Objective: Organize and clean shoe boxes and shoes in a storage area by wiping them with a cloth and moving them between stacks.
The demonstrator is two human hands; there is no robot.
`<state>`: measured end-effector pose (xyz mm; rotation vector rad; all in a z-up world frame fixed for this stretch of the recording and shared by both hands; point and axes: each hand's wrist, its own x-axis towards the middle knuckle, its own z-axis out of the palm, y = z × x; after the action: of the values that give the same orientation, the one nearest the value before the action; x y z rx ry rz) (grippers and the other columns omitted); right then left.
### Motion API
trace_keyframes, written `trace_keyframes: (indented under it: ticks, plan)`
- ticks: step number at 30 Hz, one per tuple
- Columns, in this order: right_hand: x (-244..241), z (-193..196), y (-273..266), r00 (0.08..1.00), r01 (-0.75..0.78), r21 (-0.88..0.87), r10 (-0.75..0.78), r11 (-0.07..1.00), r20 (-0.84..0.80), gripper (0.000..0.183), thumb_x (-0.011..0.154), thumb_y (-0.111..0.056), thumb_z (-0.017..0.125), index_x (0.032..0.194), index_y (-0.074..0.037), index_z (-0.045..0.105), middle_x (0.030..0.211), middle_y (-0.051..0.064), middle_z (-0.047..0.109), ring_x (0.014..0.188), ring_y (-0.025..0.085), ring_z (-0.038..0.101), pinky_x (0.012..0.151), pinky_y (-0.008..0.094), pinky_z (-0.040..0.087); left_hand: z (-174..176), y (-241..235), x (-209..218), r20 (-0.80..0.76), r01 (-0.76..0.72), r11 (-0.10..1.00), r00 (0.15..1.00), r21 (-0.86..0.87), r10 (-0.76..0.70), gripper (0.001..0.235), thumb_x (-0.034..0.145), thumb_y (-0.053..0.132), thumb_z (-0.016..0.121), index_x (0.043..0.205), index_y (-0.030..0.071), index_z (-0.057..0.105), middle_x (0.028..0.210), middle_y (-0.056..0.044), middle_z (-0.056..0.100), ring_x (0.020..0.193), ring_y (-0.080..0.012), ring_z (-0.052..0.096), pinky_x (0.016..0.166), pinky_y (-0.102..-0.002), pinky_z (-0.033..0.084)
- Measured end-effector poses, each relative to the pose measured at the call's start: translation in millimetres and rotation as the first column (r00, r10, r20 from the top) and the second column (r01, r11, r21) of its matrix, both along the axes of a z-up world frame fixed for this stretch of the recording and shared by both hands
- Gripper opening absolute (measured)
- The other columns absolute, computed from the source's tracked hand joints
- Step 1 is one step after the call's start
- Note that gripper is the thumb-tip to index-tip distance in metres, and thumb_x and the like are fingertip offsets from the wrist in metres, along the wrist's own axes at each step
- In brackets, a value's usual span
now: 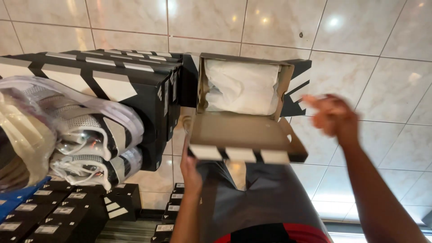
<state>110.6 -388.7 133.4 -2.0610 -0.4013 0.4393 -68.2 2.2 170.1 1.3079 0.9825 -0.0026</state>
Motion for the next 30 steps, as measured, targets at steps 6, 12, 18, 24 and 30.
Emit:
trace_keyframes:
  ticks: [6, 12, 18, 24, 30]
  plan:
    - [45, 17, -1, 0.258, 0.342, -0.416, -0.510, 0.842, -0.820, 0.012, 0.083, 0.004, 0.046, 0.075, -0.006, 0.046, 0.116, 0.031, 0.076, 0.043, 0.019, 0.043, 0.031, 0.028, 0.005, -86, 6, 123, -0.151, 0.394, 0.807, 0.918, 0.440, -0.366, 0.064, 0.103, 0.032, 0.058, 0.157, 0.004, 0.038, 0.106, -0.007, 0.063, 0.087, -0.0166, 0.058, 0.075, -0.026, 0.050]
    - [18, -101, 31, 0.438, 0.287, -0.202, -0.315, 0.937, -0.842, 0.068, 0.096, -0.037, 0.066, 0.159, -0.031, 0.042, 0.153, 0.025, 0.045, 0.130, 0.035, 0.054, 0.109, 0.057, 0.040, -199, 22, 161, -0.449, 0.462, 0.790, 0.852, 0.402, -0.270, 0.075, 0.097, 0.063, 0.066, 0.149, 0.016, 0.038, 0.138, -0.024, 0.061, 0.129, -0.0384, 0.061, 0.107, -0.051, 0.050]
    - [-9, -202, 15, 0.166, 0.330, -0.240, -0.306, 0.913, -0.937, 0.099, 0.082, -0.040, 0.085, 0.161, -0.017, 0.030, 0.135, 0.028, 0.058, 0.108, 0.044, 0.066, 0.076, 0.063, 0.059, -191, 35, 157, -0.463, 0.469, 0.881, 0.770, -0.056, -0.439, 0.108, 0.094, 0.078, 0.060, 0.163, 0.002, 0.024, 0.165, -0.026, 0.027, 0.152, -0.0404, 0.027, 0.126, -0.053, 0.021]
    - [-29, -129, -7, 0.255, 0.249, -0.288, -0.349, 0.925, -0.902, 0.102, 0.077, -0.050, 0.084, 0.160, -0.014, 0.037, 0.124, 0.022, 0.064, 0.105, 0.037, 0.064, 0.080, 0.065, 0.048, -106, 15, 110, -0.420, 0.513, 0.847, 0.805, 0.138, -0.419, 0.086, 0.087, 0.067, 0.075, 0.141, 0.002, 0.060, 0.136, -0.027, 0.062, 0.132, -0.0393, 0.057, 0.108, -0.051, 0.048]
    - [-77, 70, -37, 0.253, 0.394, -0.221, -0.337, 0.892, -0.907, 0.089, 0.084, -0.011, 0.074, 0.162, -0.005, 0.031, 0.131, 0.032, 0.061, 0.112, 0.042, 0.063, 0.102, 0.062, 0.047, 31, -9, -2, -0.312, 0.465, 0.882, 0.850, 0.070, -0.424, 0.094, 0.089, 0.049, 0.077, 0.151, -0.011, 0.041, 0.153, -0.040, 0.039, 0.146, -0.0502, 0.035, 0.122, -0.055, 0.030]
